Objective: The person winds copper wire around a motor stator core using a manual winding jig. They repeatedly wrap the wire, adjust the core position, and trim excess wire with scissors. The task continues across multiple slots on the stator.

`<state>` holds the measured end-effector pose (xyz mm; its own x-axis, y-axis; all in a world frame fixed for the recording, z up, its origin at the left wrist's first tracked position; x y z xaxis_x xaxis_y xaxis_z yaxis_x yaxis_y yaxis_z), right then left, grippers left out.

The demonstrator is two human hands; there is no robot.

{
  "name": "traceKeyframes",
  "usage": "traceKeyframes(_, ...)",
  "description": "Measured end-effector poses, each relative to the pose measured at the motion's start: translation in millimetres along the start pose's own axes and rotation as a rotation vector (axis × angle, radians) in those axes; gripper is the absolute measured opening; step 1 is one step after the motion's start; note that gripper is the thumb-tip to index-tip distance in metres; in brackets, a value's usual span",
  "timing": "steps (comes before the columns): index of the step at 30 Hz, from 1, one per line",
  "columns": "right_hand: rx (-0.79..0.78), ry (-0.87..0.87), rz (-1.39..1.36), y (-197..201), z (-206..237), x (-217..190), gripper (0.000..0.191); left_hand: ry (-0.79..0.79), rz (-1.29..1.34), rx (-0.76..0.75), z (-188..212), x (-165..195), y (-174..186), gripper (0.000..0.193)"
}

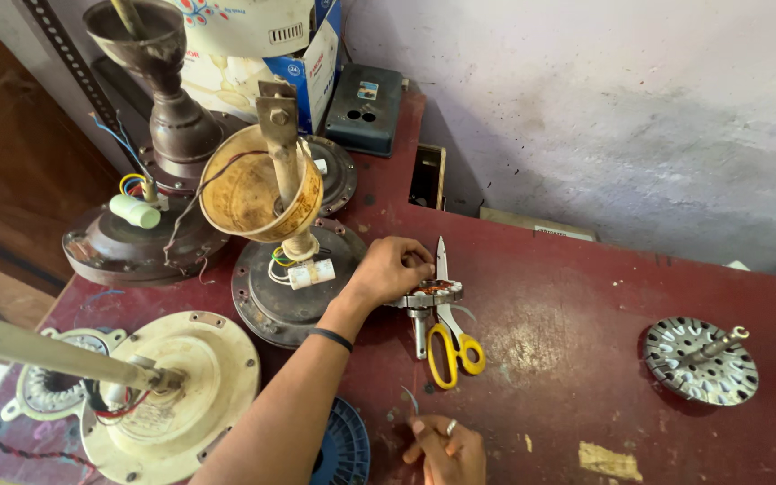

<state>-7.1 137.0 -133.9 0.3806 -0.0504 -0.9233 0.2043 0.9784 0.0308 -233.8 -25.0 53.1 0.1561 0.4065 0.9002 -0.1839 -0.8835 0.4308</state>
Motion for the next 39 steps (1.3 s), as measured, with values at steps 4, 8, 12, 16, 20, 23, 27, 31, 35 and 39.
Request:
traceKeyframes(4,-0.102,-0.129,-0.015,7,-1,-29,0.044,-0.053,-0.078,0.04,6,13,-5,0.02)
traceKeyframes(8,-0.155,0.141,-0.069,2,-7,-97,0.045,-0.115,-0.237,0.202,10,36,0,0.018)
traceKeyframes(12,-0.2,0.171,-0.105,-22,-24,-150,0.032,-0.171,-0.211,0.228,5,58,-8,0.018)
traceKeyframes(16,-0.278,0.022,-0.276,-54,-42,-166,0.022,-0.145,-0.144,0.188,4,58,-9,0.02)
traceKeyframes(20,-0.23,0.076,-0.154,-58,-52,-148,0.016,-0.171,-0.092,0.168,7,52,8,0.024)
traceKeyframes(23,-0.212,0.195,0.029,-57,-53,-125,0.012,-0.17,-0.157,0.114,-1,46,5,0.027)
traceKeyframes(27,-0.212,0.261,0.328,-33,-36,-78,0.01,-0.099,-0.158,0.057,-15,27,-3,0.03)
traceKeyframes(31,-0.285,0.154,0.622,-13,-25,-24,0.013,-0.112,-0.188,0.06,-22,15,-7,0.03)
traceKeyframes(35,-0.554,0.01,0.353,-24,-22,1,0.024,-0.108,-0.173,0.079,-18,12,-8,0.028)
traceKeyframes(39,-0.551,-0.185,0.06,-37,-29,-12,0.049,-0.115,-0.184,0.08,-15,15,-9,0.026)
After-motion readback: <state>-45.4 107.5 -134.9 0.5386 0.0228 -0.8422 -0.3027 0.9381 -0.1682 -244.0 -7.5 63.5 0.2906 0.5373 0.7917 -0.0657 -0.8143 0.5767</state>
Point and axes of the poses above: each hand's wrist, its own z-axis away from the middle knuckle, its own y-axis out of the back of the hand, x = y × z, the point moved 9 cm from there along -z, towards the middle knuckle, and after that the axes turned 3 degrees about y, right-handed, at the moved point
